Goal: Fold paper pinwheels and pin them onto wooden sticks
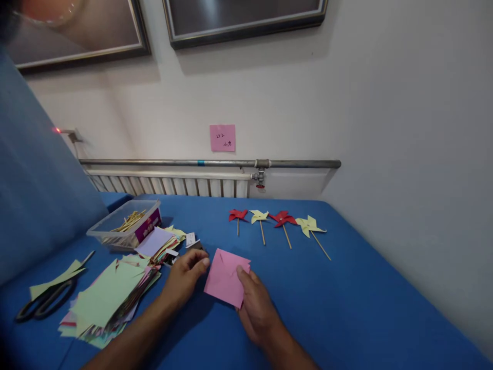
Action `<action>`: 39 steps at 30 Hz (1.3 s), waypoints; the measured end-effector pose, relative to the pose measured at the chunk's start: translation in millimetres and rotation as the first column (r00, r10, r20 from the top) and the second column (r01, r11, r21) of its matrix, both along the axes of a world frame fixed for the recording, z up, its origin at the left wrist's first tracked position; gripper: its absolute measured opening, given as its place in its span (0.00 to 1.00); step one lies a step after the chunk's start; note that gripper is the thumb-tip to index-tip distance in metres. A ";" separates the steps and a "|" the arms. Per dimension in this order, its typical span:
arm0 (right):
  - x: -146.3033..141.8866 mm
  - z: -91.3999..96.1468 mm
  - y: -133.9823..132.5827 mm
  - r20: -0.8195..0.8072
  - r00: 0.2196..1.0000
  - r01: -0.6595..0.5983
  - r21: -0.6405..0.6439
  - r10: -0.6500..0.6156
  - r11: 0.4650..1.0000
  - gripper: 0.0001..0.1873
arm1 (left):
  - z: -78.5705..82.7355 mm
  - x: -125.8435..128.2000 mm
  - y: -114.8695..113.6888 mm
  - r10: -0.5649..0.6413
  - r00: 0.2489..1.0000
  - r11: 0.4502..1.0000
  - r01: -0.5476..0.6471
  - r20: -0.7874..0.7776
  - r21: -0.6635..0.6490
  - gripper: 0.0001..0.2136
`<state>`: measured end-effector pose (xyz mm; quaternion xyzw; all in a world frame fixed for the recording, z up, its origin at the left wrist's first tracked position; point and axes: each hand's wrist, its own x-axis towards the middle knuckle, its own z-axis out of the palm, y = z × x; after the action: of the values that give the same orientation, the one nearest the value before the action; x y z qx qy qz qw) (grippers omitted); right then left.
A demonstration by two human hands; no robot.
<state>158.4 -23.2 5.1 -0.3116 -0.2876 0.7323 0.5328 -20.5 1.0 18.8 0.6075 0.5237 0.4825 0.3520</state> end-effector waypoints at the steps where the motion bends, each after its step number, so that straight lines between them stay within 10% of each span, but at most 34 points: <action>1: -1.8 0.2 -1.6 0.003 1.000 -0.018 0.002 0.018 1.000 0.25 | -2.2 -1.2 2.5 -0.046 0.993 0.994 0.055 0.105 -0.091 0.12; 12: -3.7 0.0 -5.6 0.117 0.993 -0.003 0.035 -0.001 0.999 0.29 | -5.3 5.3 3.8 0.003 0.906 0.951 0.128 0.422 -0.282 0.20; 39: -6.5 -15.3 -1.2 0.251 0.963 0.072 0.122 -0.101 0.990 0.26 | 0.2 10.7 -1.2 -0.009 0.899 0.950 0.145 0.438 -0.277 0.18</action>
<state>151.9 -24.4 -10.3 -0.3855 -0.3809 0.6445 0.5394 -9.8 -0.3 19.0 0.4449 0.4755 0.5046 0.5669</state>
